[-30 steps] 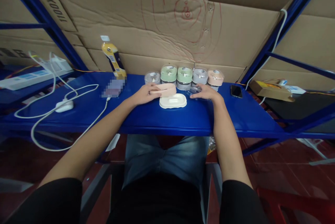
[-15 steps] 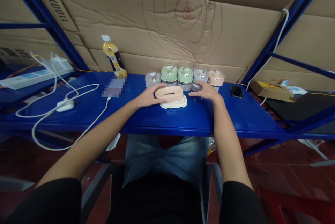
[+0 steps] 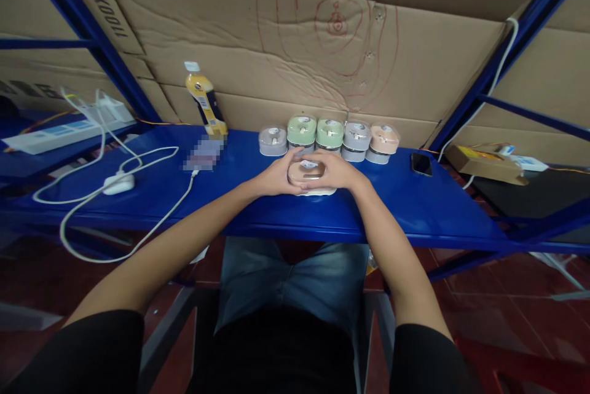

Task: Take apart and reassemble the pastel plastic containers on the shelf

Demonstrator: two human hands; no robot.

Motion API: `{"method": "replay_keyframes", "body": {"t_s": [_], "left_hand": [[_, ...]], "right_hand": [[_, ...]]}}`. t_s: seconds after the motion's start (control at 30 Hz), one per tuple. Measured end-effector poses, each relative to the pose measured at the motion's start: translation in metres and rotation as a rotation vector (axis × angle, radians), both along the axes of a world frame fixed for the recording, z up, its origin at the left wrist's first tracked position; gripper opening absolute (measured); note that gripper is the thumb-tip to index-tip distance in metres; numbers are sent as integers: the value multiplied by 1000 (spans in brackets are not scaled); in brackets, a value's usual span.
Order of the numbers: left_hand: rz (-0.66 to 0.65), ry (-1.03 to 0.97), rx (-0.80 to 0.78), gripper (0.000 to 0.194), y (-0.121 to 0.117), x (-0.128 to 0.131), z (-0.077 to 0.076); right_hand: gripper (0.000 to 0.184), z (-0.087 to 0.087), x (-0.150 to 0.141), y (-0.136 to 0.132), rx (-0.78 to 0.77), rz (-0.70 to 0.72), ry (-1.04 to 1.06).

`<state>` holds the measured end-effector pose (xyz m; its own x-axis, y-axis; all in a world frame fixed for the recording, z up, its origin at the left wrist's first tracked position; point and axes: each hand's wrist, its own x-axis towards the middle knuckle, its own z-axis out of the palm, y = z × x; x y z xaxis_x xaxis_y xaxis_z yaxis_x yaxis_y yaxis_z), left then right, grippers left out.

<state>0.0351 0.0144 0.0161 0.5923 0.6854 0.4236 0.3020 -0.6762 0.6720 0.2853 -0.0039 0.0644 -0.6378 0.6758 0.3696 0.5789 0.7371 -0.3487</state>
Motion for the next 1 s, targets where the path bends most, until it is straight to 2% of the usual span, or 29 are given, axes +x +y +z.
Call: {"method": "replay_keyframes", "body": {"t_s": [0.3,0.47,0.7,0.8,0.9,1.0], "left_hand": [[8,71,89,122,-2,-1,-1],[18,113,97,122,0,-3,-1],[28,117,95,118,1,-5,-2],[45,72,140,108,-1,-10,2],[178,-31,228,97,2,-21,12],[495,-225,310,94,17,-34,24]], "right_hand": [[84,-8,2,5,-60,13,55],[82,-12,2,7,-80,6,82],[103,-19,4,9,-59,-20,25],[98,-19,6,10,-17,-47,93],[71,-13,14,13,121,-164,324],[63,-6,39,24,368,-440,565]]}}
